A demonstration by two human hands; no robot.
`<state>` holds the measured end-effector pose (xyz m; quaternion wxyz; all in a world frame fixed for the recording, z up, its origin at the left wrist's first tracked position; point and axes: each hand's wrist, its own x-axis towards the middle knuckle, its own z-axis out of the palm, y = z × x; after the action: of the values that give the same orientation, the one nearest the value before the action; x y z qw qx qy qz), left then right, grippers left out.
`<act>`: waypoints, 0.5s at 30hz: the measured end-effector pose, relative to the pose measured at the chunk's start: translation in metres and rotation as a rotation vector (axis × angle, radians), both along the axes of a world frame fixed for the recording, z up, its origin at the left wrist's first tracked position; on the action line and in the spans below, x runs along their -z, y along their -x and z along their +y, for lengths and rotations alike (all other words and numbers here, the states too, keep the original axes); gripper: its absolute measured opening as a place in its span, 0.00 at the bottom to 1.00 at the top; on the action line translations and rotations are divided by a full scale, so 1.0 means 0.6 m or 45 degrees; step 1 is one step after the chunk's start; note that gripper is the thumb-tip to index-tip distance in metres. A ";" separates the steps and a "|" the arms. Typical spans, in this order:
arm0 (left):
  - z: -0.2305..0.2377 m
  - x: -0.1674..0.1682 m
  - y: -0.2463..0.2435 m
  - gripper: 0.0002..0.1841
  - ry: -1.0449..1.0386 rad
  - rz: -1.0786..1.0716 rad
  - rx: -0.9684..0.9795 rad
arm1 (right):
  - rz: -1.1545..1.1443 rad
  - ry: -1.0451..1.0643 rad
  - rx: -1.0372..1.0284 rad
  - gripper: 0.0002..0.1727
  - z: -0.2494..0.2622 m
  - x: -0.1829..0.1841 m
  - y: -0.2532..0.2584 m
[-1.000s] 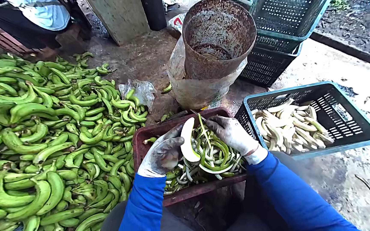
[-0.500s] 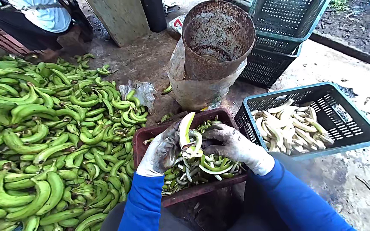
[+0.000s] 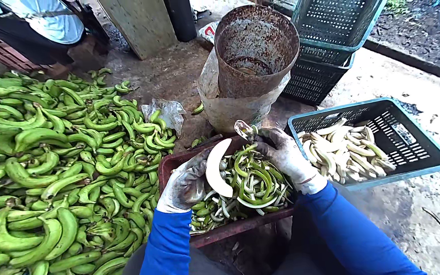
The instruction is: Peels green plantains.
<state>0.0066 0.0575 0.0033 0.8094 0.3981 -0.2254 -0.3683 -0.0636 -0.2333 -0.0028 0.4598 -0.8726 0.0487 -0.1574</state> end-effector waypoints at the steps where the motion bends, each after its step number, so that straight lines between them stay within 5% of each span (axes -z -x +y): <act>1: 0.002 0.001 -0.004 0.23 0.009 -0.007 -0.009 | 0.016 0.004 -0.019 0.20 -0.003 -0.006 0.006; 7: -0.013 -0.006 -0.001 0.26 -0.332 -0.137 -0.377 | 0.454 -0.031 -0.188 0.31 -0.008 -0.016 0.024; 10: -0.041 0.010 0.005 0.29 -0.395 -0.101 -0.520 | 0.411 -0.363 -0.313 0.40 0.020 -0.015 0.027; 12: -0.070 0.020 0.023 0.27 -0.384 -0.032 -0.563 | 0.311 -0.358 -0.330 0.51 0.057 -0.003 0.027; 15: -0.104 0.040 0.053 0.19 -0.568 -0.165 -0.561 | 0.213 -0.130 -0.256 0.43 0.085 0.016 0.028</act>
<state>-0.0249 -0.0047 -0.0206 0.7464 0.6276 -0.0984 -0.1983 -0.0806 -0.1825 -0.0124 0.5113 -0.8586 0.0072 -0.0347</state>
